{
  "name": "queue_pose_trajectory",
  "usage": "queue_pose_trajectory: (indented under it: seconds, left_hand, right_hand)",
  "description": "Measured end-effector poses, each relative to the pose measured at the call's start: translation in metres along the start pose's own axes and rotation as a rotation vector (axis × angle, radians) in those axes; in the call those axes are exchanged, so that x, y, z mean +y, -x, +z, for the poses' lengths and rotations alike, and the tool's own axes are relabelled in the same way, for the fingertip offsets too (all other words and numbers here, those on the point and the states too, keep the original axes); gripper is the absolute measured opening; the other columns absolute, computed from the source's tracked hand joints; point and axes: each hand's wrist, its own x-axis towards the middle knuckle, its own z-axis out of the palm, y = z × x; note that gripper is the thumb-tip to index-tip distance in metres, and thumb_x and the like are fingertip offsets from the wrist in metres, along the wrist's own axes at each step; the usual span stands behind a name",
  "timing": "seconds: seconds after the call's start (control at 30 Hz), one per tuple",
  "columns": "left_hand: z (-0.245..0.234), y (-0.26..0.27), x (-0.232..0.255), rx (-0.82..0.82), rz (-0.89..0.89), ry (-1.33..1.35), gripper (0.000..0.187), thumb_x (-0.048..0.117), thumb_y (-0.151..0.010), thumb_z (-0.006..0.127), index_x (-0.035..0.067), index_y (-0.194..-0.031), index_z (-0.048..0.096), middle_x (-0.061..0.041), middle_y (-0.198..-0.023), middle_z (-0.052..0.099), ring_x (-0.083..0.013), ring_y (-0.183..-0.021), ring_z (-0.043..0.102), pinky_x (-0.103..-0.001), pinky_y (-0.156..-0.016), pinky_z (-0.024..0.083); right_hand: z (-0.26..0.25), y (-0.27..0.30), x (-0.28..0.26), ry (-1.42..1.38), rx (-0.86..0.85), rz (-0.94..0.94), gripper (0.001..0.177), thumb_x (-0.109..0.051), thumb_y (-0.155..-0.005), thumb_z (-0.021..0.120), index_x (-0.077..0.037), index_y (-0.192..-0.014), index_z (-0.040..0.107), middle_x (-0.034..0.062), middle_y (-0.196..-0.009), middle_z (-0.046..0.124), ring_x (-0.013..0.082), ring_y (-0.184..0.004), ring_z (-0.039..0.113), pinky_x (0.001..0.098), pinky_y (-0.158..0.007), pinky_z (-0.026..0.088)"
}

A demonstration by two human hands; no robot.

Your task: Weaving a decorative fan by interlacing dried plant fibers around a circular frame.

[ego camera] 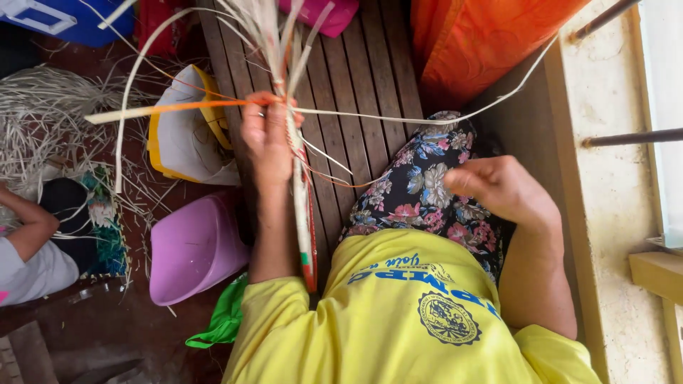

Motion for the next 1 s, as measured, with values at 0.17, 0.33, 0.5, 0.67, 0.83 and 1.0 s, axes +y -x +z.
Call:
queue_pose_trajectory:
  seconds: [0.17,0.33,0.5,0.67,0.83,1.0]
  left_hand:
    - [0.047,0.045,-0.017,-0.141,0.060,-0.061,0.019,0.029,-0.104,0.061,0.010,-0.106,0.058,-0.015,-0.092,0.070,-0.0179,-0.074,0.071,-0.032,-0.071,0.062]
    - [0.066,0.062,-0.023,-0.220,0.152,-0.232,0.012,0.024,-0.104,0.061,0.012,-0.106,0.063,-0.012,-0.099,0.072,-0.0236,-0.084,0.073,-0.037,-0.076,0.060]
    - [0.071,0.070,-0.007,-0.263,0.170,-0.402,0.008,0.023,-0.102,0.064,0.015,-0.106,0.064,-0.015,-0.098,0.074,-0.0353,-0.090,0.074,-0.043,-0.079,0.060]
    - [0.078,0.074,-0.023,-0.254,0.164,-0.341,0.008,0.020,-0.103,0.061,0.013,-0.106,0.064,-0.017,-0.098,0.074,-0.0378,-0.093,0.072,-0.046,-0.083,0.058]
    - [0.081,0.076,-0.039,-0.286,0.134,-0.318,0.010,0.022,-0.102,0.064,0.013,-0.108,0.064,-0.016,-0.100,0.074,-0.0360,-0.098,0.072,-0.045,-0.086,0.058]
    - [0.087,0.080,-0.040,-0.287,0.164,-0.260,0.007,0.015,-0.098,0.069,0.013,-0.104,0.066,-0.014,-0.087,0.073,-0.0360,-0.085,0.073,-0.043,-0.079,0.058]
  right_hand:
    - [0.035,-0.042,-0.045,0.157,0.261,-0.773,0.015,-0.010,-0.096,0.071,0.001,-0.105,0.075,0.0221,-0.093,0.071,0.0394,-0.097,0.069,0.0468,-0.092,0.052]
    - [0.066,-0.068,-0.048,0.049,0.074,-0.727,0.021,-0.015,-0.097,0.066,0.002,-0.102,0.077,0.0238,-0.083,0.074,0.0491,-0.089,0.070,0.0540,-0.082,0.054]
    - [0.071,-0.060,-0.045,0.059,0.092,-0.324,0.021,-0.024,-0.092,0.071,-0.008,-0.103,0.078,0.0145,-0.086,0.078,0.0320,-0.091,0.075,0.0490,-0.081,0.055]
    - [0.070,-0.057,-0.043,0.163,0.136,-0.200,0.021,-0.031,-0.089,0.071,-0.017,-0.103,0.080,0.0114,-0.087,0.078,0.0379,-0.095,0.073,0.0494,-0.080,0.055]
    - [0.067,-0.060,-0.032,0.245,0.181,-0.133,0.022,-0.036,-0.086,0.073,-0.022,-0.103,0.079,0.0095,-0.091,0.078,0.0370,-0.098,0.072,0.0499,-0.082,0.055]
    - [0.063,-0.058,-0.038,0.202,0.181,-0.169,0.020,-0.024,-0.086,0.069,-0.015,-0.100,0.079,0.0130,-0.094,0.077,0.0391,-0.098,0.072,0.0518,-0.085,0.055]
